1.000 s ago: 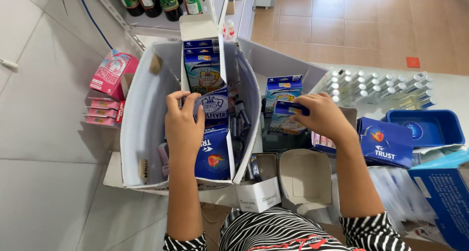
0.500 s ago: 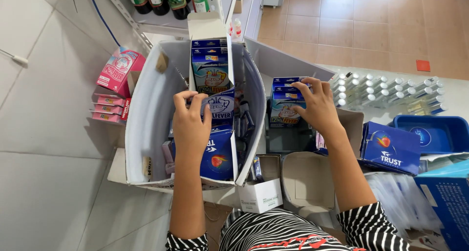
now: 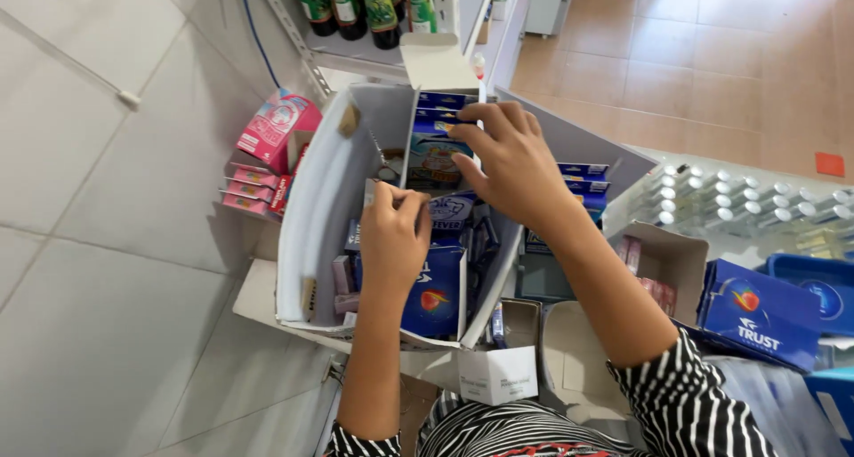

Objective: The person organizes small boxes of dental floss and other items from a large white bin into smaller cardboard boxes. They pick up boxes, open them, and place them into designated containers on the floor.

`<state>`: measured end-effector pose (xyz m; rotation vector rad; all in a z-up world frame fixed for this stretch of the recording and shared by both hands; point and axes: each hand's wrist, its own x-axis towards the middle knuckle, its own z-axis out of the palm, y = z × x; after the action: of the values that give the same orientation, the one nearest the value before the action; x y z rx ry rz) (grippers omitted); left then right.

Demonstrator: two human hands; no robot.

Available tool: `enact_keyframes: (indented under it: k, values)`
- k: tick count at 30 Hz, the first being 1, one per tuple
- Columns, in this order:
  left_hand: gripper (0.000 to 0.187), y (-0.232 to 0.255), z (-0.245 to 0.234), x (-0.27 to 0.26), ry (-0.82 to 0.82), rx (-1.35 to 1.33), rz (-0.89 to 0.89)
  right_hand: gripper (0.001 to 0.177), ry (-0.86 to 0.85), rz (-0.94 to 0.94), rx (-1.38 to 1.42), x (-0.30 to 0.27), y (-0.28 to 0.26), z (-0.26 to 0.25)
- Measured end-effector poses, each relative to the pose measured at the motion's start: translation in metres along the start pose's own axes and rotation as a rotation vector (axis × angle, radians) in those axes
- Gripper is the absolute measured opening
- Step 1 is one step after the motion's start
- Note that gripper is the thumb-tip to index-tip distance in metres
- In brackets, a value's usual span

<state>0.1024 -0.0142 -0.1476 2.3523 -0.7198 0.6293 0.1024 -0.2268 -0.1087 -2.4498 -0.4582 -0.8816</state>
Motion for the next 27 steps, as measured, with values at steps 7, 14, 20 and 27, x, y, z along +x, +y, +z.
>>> enact_keyframes:
  k: [7,14,20,27]
  values:
    - [0.013,0.004,0.001,-0.006,-0.048,0.036,-0.01,0.044,-0.174,0.158,-0.239,0.026,0.024,0.072]
    - [0.009,0.009,0.004,-0.009,-0.061,0.035,0.026,0.042,-0.406,0.214,-0.509,0.017,0.016,0.076]
    - [0.01,0.016,0.001,-0.008,-0.042,0.044,0.04,0.041,-0.303,0.13,-0.387,0.0,0.013,0.057]
    - [0.009,0.021,-0.002,-0.012,0.027,0.065,0.175,0.032,-0.259,0.187,-0.401,0.0,0.003,0.028]
